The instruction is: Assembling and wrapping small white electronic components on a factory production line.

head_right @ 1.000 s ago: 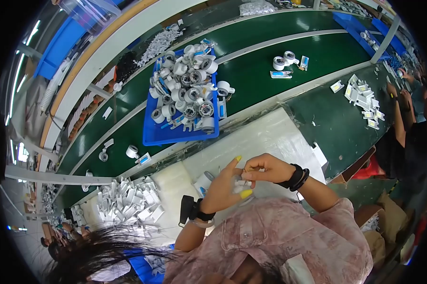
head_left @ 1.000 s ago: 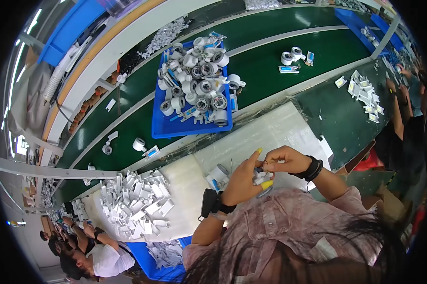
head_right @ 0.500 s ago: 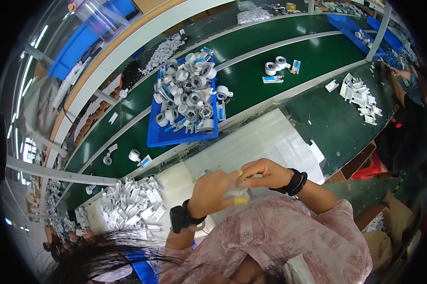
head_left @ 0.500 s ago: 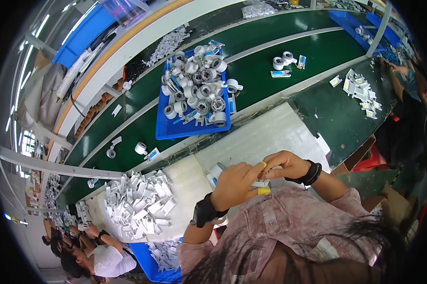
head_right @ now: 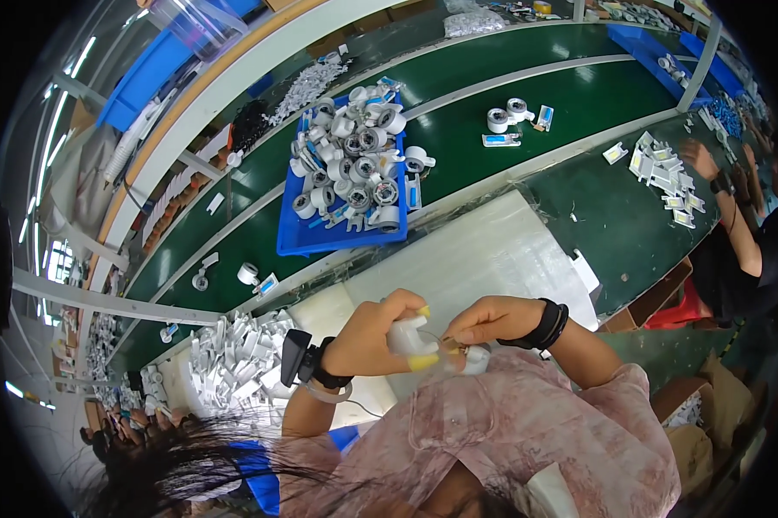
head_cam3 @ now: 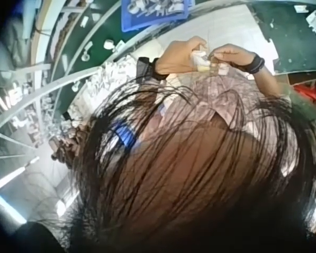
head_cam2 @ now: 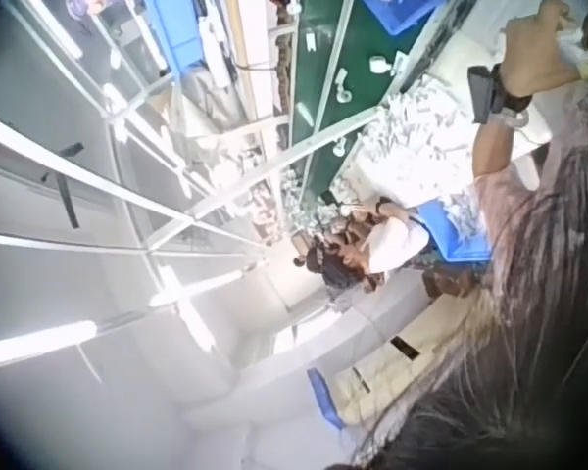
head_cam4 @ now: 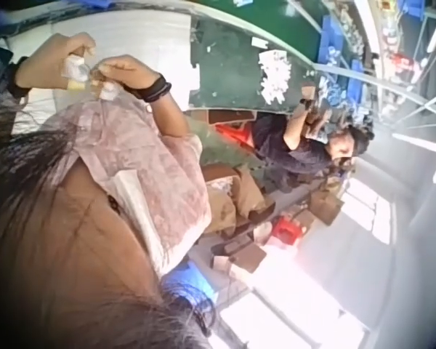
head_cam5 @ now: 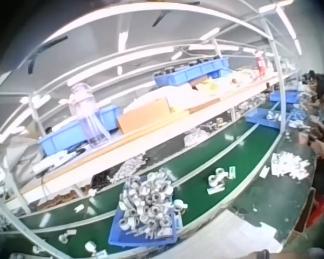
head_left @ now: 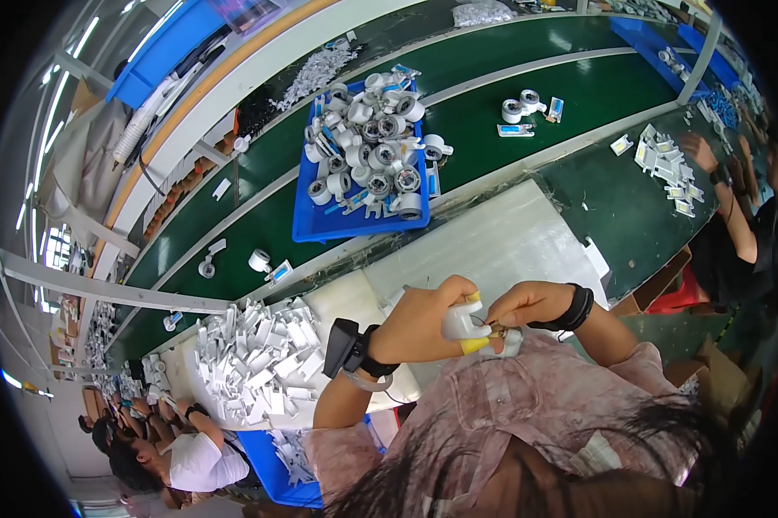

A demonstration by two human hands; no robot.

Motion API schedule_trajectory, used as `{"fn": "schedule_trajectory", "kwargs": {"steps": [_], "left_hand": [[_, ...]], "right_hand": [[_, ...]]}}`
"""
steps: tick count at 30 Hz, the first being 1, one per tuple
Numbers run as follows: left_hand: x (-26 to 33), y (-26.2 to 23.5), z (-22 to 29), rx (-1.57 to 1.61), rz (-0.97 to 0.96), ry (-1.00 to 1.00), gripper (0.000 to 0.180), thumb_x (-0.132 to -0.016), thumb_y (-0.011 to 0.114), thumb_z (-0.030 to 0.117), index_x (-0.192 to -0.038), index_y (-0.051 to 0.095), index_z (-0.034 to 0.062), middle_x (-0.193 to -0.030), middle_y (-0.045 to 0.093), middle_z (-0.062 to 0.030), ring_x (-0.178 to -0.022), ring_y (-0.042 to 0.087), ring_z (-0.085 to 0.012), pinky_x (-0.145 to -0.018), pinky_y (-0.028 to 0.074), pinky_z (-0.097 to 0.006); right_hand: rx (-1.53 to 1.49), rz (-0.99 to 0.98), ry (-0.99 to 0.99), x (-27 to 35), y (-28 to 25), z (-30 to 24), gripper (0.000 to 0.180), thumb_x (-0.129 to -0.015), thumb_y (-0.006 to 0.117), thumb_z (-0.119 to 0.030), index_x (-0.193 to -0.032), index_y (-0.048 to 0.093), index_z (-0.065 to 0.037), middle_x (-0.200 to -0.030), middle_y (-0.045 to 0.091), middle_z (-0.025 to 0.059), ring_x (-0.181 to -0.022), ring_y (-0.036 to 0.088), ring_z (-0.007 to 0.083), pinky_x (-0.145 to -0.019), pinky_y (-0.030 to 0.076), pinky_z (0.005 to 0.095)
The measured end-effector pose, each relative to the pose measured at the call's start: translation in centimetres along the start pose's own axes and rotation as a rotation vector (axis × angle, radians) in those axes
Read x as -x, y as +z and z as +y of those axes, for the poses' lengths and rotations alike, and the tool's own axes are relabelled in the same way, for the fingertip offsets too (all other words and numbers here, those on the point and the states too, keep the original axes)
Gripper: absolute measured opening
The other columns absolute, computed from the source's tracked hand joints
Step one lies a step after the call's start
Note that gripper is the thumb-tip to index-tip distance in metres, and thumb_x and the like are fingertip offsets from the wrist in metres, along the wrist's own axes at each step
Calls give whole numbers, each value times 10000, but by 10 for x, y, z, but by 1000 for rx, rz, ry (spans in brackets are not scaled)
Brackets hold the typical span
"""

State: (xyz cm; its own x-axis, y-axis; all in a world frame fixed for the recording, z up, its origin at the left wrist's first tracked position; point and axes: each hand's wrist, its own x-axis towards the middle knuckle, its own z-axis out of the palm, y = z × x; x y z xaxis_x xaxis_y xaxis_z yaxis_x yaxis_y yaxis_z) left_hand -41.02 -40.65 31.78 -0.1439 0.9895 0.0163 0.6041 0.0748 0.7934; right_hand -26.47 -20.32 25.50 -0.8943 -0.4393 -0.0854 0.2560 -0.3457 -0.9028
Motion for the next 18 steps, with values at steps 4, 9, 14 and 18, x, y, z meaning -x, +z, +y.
{"fn": "schedule_trajectory", "kwargs": {"steps": [4,9,14,18], "left_hand": [[-4,20,-17,87,264,180,535,-773,742,158,-1226,493,22,-924,568,-61,-837,567,-154,-736,467,-275],[-4,61,-46,533,502,-25,402,-980,472,124,-1369,427,33,-994,566,-57,-842,547,-140,-730,491,-264],[-10,82,-45,971,503,-207,425,-1029,364,264,-1385,380,33,-1018,602,-152,-677,589,-164,-593,540,-309],[-13,84,-42,1060,546,-257,397,-1006,414,200,-1359,383,22,-982,594,-149,-640,592,-175,-529,532,-306]], "right_hand": [[114,83,0,-1,-3,7,181,-897,649,-100,-1023,650,30,-873,676,72,-837,636,136,-743,483,273],[1019,803,-395,-13,17,8,109,-770,729,-50,-834,641,-55,-675,592,35,-661,586,182,-617,438,298],[1168,951,-596,-22,14,16,125,-752,724,-23,-834,643,-73,-724,607,38,-691,574,209,-746,439,341],[1147,914,-618,-21,16,13,155,-767,711,-4,-881,639,-80,-780,648,36,-669,591,200,-825,430,361]]}}
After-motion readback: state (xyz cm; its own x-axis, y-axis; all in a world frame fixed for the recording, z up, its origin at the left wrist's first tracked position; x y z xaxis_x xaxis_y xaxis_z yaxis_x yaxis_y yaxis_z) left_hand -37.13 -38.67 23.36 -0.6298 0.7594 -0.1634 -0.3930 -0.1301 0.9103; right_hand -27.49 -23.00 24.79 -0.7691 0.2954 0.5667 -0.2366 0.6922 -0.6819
